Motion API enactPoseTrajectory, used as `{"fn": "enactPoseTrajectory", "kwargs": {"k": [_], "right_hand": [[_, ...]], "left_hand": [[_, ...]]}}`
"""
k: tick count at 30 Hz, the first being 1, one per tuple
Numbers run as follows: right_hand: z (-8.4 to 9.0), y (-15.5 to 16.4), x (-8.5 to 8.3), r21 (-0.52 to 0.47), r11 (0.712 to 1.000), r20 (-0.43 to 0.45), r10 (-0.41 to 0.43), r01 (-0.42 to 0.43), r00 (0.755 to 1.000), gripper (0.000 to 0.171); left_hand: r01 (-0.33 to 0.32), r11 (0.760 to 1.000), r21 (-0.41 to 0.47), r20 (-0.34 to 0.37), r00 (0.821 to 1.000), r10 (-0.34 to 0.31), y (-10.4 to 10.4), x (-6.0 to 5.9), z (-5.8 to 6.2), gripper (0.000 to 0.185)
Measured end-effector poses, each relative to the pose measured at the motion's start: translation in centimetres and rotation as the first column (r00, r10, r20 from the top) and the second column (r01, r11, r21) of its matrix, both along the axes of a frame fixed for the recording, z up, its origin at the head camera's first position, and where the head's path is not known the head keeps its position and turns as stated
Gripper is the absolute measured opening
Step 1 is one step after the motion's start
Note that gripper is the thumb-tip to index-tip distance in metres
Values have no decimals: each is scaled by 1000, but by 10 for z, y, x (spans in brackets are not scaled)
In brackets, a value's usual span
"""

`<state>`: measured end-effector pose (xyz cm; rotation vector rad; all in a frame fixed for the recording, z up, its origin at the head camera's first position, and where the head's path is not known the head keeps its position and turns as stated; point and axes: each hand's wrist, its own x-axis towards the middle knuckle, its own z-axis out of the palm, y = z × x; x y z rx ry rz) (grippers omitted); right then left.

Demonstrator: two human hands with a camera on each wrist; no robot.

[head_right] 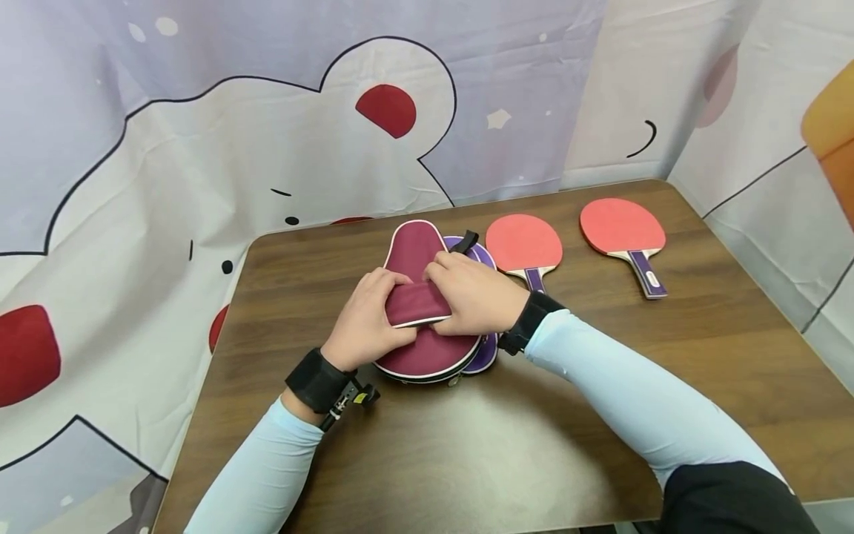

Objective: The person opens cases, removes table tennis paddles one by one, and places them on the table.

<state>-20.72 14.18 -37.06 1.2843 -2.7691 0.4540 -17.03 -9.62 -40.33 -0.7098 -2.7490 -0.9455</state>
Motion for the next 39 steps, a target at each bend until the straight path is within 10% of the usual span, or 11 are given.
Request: {"fn": "enactPoseTrajectory", "kwargs": {"k": [6,14,25,31,39], "right_hand": [[0,16,2,3,1000,-6,-23,23,1000,55],[5,46,-1,3,998,-5,-65,65,998,52],[2,53,1,-42,997,-10,-61,61,998,50],[3,48,2,-68,997,-14,-38,37,999,49],[1,43,1,-75,997,-9,-35,35,999,49]], "left_hand": [[7,998,59,81,997,-12,-15,-4,-6,76],[-37,998,-47,17,999,38,-38,-25,-22,31],[259,932,-254,72,966,-249,-41,-42,-51,37],[168,942,-290,27,985,-168,-73,-37,-58,29],[-110,947,-303,-10,994,113,-195,-4,-60,32]]}}
